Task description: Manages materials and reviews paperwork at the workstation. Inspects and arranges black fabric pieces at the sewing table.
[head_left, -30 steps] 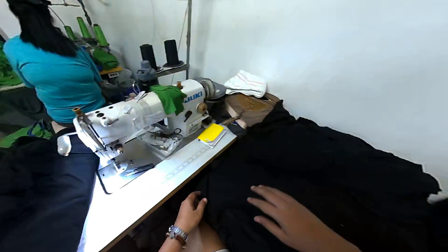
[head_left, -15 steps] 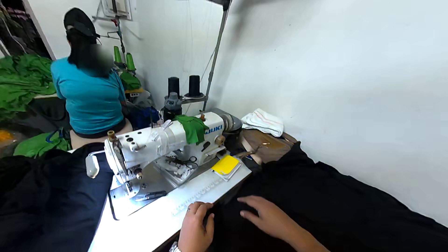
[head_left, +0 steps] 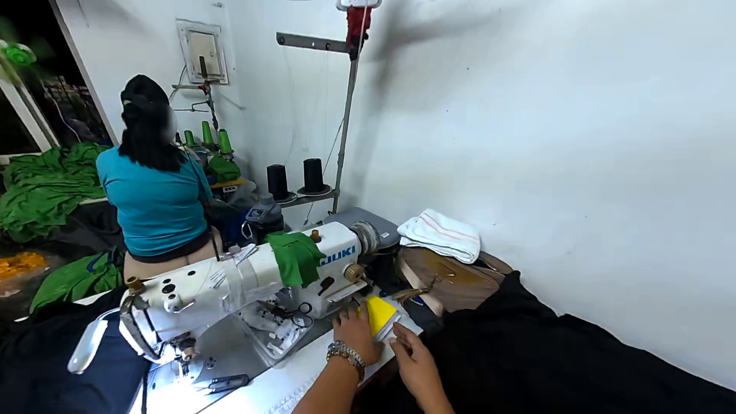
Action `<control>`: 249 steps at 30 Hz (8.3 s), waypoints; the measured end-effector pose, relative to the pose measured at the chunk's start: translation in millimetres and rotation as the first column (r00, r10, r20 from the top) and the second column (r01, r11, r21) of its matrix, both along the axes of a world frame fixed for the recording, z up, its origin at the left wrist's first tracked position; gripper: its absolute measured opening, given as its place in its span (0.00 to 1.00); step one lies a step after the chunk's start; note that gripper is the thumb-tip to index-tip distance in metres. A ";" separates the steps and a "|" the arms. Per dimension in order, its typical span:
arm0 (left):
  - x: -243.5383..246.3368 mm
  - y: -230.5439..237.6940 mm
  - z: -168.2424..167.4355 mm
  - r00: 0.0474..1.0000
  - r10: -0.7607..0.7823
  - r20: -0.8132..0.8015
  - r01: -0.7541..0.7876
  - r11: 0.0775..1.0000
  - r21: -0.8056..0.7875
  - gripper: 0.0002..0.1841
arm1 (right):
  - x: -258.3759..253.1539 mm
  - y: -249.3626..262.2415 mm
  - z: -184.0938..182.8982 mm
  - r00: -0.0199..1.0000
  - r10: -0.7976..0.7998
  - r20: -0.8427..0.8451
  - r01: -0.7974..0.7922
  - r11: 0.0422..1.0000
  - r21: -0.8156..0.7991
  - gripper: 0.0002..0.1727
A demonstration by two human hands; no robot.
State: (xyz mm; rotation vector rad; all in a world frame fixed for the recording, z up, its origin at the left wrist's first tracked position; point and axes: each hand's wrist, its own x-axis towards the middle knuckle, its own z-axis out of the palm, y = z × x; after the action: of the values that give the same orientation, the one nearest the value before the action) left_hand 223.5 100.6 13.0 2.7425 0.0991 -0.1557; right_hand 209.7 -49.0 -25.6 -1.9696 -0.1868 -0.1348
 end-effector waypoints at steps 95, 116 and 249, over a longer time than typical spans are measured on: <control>-111.7 49.9 -21.4 0.936 0.346 -0.066 -0.301 0.688 -0.660 0.32 | -38.8 30.7 37.5 0.915 0.336 -0.223 -0.377 0.910 -0.174 0.51; -110.6 52.7 -31.9 0.948 0.317 -0.043 -0.261 0.689 -0.676 0.26 | -58.6 49.0 34.7 0.912 0.396 0.104 -0.297 0.814 -0.499 0.27; -144.8 54.3 -67.1 0.841 0.021 0.540 0.028 0.996 -0.083 0.13 | -50.7 49.4 18.1 0.987 0.086 0.136 -0.012 0.882 -0.472 0.28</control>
State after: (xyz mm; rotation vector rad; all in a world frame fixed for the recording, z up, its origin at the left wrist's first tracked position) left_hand 78.8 154.9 -54.1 2.5870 -0.0693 0.6030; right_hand 159.1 0.4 -7.5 -2.4392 -0.4014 -0.2251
